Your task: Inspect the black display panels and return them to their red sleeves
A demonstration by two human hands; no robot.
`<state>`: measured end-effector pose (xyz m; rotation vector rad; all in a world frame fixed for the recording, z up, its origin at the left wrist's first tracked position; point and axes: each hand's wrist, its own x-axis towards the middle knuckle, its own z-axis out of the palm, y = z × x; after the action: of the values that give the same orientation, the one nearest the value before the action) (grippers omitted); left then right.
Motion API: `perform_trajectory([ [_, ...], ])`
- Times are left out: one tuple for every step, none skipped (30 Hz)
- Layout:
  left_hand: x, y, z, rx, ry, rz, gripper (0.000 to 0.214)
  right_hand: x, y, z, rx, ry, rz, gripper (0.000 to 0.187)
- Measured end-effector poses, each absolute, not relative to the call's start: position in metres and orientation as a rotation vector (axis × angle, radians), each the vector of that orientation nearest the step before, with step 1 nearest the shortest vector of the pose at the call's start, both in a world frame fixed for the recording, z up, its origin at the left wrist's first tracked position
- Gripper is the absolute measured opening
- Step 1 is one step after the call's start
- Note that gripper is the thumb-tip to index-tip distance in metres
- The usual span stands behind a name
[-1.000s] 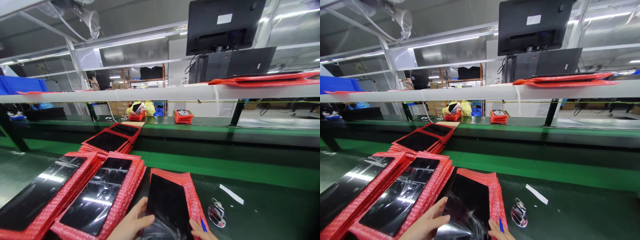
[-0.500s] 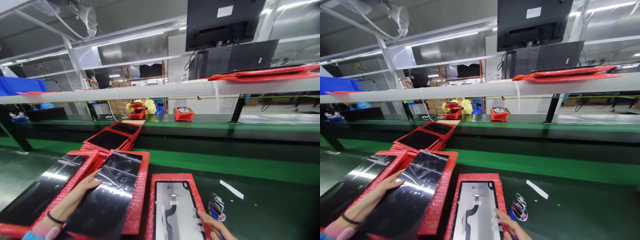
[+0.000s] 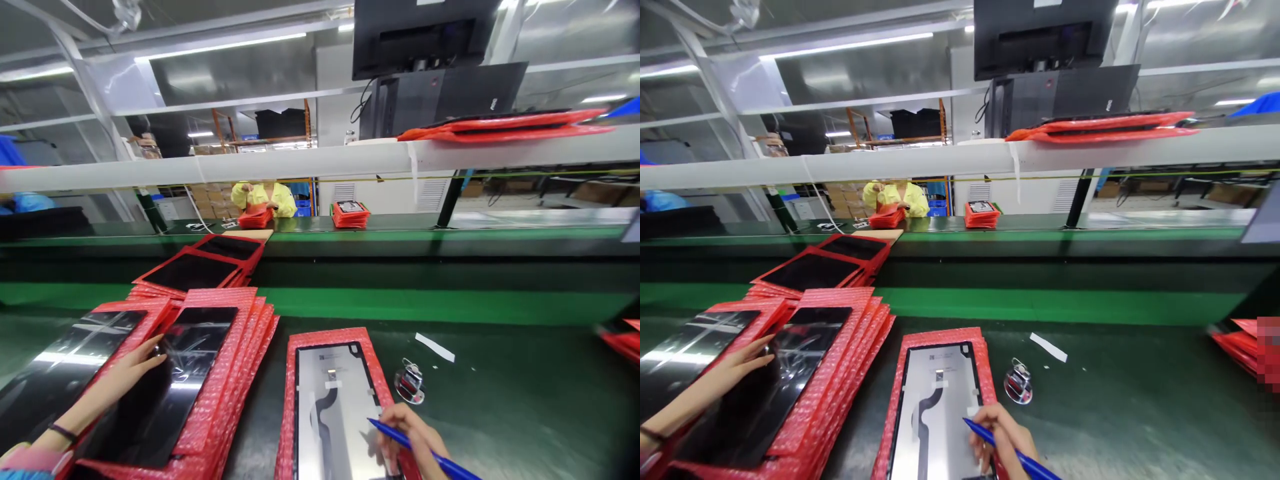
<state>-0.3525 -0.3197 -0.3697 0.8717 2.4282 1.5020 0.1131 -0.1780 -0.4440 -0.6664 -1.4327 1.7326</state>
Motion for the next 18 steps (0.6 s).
perform_trajectory([
  [-0.352, -0.319, -0.368, 0.895, 2.422, 1.441, 0.015, 0.113, -0.179, -0.443, -0.716, -1.458, 1.703, 0.052],
  [-0.351, -0.319, -0.366, 0.917, 2.433, 1.394, 0.013, 0.113, -0.180, -0.443, -0.760, -1.496, 1.656, 0.046],
  [-0.349, -0.318, -0.363, 0.942, 2.451, 1.360, 0.012, 0.114, -0.181, -0.442, -0.794, -1.546, 1.603, 0.041],
  [-0.345, -0.317, -0.361, 0.973, 2.472, 1.340, 0.013, 0.115, -0.182, -0.443, -0.824, -1.608, 1.549, 0.036],
  [-0.339, -0.316, -0.359, 1.014, 2.492, 1.331, 0.017, 0.116, -0.183, -0.443, -0.861, -1.683, 1.485, 0.032],
  [-0.332, -0.314, -0.358, 1.066, 2.505, 1.327, 0.023, 0.117, -0.184, -0.444, -0.914, -1.766, 1.403, 0.030],
  [-0.322, -0.312, -0.356, 1.128, 2.514, 1.328, 0.030, 0.118, -0.186, -0.446, -0.981, -1.859, 1.299, 0.031],
  [-0.310, -0.311, -0.356, 1.196, 2.517, 1.326, 0.036, 0.117, -0.187, -0.447, -1.054, -1.946, 1.188, 0.034],
  [-0.297, -0.310, -0.356, 1.256, 2.510, 1.324, 0.040, 0.117, -0.189, -0.448, -1.114, -2.018, 1.081, 0.036],
  [-0.282, -0.309, -0.357, 1.303, 2.493, 1.315, 0.042, 0.115, -0.191, -0.450, -1.152, -2.073, 0.995, 0.037],
  [-0.266, -0.309, -0.361, 1.329, 2.444, 1.292, 0.044, 0.114, -0.193, -0.451, -1.168, -2.113, 0.946, 0.037],
  [-0.250, -0.309, -0.365, 1.288, 2.371, 1.303, 0.046, 0.112, -0.194, -0.451, -1.163, -2.140, 0.931, 0.036],
  [-0.233, -0.308, -0.372, 1.235, 2.226, 1.297, 0.049, 0.111, -0.195, -0.452, -1.148, -2.156, 0.939, 0.035],
  [-0.218, -0.308, -0.379, 1.208, 2.065, 1.338, 0.048, 0.110, -0.196, -0.452, -1.129, -2.168, 0.954, 0.034],
  [-0.204, -0.307, -0.386, 1.152, 1.913, 1.359, 0.045, 0.109, -0.196, -0.451, -1.106, -2.186, 0.968, 0.033],
  [-0.191, -0.306, -0.394, 1.093, 1.786, 1.353, 0.045, 0.109, -0.196, -0.451, -1.086, -2.202, 0.982, 0.033],
  [-0.180, -0.305, -0.400, 1.047, 1.715, 1.390, 0.045, 0.109, -0.196, -0.450, -1.068, -2.214, 0.994, 0.033],
  [-0.171, -0.303, -0.406, 0.993, 1.647, 1.395, 0.045, 0.109, -0.196, -0.449, -1.060, -2.217, 1.005, 0.034],
])
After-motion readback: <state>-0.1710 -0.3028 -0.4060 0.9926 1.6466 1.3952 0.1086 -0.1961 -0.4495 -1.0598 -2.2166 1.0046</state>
